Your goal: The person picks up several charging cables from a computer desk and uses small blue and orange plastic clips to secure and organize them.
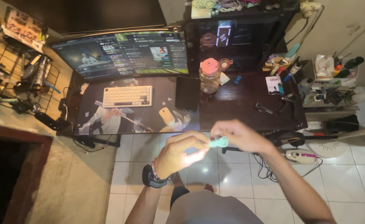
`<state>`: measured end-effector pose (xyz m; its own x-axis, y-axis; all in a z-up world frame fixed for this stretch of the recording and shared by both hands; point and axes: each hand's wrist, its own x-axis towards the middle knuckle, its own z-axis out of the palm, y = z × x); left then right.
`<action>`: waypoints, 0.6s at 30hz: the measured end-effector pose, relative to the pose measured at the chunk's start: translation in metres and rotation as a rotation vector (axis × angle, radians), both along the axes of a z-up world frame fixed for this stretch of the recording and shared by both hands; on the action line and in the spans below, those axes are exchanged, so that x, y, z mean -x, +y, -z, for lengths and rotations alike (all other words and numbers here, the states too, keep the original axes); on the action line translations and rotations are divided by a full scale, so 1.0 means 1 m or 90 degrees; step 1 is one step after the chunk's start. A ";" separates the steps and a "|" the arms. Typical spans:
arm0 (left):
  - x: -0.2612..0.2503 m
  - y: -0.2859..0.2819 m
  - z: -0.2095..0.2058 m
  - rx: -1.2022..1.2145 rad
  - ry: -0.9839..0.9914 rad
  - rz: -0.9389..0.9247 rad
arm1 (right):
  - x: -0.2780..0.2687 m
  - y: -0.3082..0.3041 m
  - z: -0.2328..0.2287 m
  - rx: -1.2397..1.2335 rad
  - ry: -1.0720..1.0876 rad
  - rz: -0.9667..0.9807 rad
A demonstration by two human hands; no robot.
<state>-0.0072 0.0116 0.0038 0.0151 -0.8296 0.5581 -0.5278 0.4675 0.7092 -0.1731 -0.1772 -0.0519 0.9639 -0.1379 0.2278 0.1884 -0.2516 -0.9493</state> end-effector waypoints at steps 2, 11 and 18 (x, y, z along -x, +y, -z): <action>-0.004 0.000 0.001 0.022 0.041 -0.035 | 0.000 0.021 0.018 -0.060 0.156 0.000; -0.003 -0.003 -0.004 -0.119 -0.097 -0.079 | 0.029 0.035 -0.048 0.255 0.131 0.078; 0.001 -0.008 0.000 -0.070 0.028 0.007 | 0.019 0.014 -0.071 0.189 0.032 0.112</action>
